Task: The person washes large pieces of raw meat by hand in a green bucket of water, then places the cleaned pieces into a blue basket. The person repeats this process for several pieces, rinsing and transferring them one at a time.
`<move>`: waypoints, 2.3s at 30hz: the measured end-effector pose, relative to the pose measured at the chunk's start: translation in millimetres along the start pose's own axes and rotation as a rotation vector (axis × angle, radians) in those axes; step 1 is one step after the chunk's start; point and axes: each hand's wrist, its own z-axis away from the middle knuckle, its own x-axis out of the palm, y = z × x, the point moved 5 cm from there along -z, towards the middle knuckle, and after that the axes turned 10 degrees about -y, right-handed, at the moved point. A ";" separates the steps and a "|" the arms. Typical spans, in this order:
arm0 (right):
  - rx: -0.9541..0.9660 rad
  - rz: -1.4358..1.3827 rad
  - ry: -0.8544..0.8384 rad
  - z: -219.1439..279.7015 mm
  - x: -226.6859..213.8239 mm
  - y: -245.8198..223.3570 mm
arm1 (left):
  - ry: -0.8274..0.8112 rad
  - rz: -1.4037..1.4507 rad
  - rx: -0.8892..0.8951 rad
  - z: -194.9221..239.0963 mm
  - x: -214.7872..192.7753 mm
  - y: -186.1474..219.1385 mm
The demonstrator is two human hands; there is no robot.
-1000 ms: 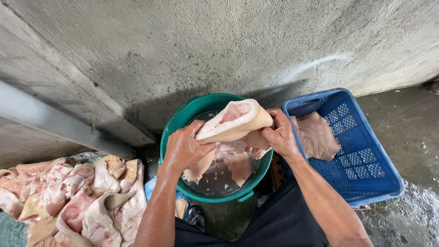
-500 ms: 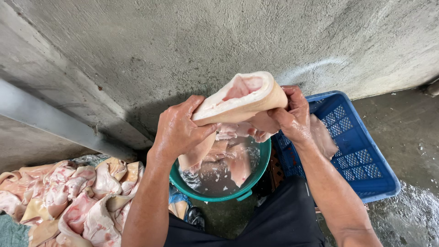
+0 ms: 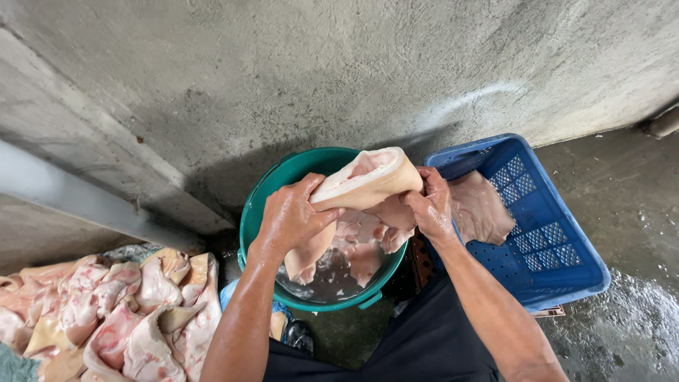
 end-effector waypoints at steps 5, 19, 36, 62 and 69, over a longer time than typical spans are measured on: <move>-0.069 0.015 0.093 -0.5 -26.8 -25.2 | 0.013 0.001 0.068 -14.3 -1.5 29.5; -0.273 0.186 0.381 47.9 -166.2 -160.1 | -0.072 0.075 0.452 -105.9 48.8 172.0; -0.269 0.350 0.870 196.9 -327.3 -137.7 | -0.423 0.338 0.702 -182.4 251.8 290.1; 0.451 0.429 0.928 200.6 -370.6 43.6 | -0.663 0.623 0.180 -204.3 477.3 125.7; 0.664 0.493 0.692 188.7 -376.1 143.9 | -0.908 0.492 -0.002 -201.8 535.9 32.4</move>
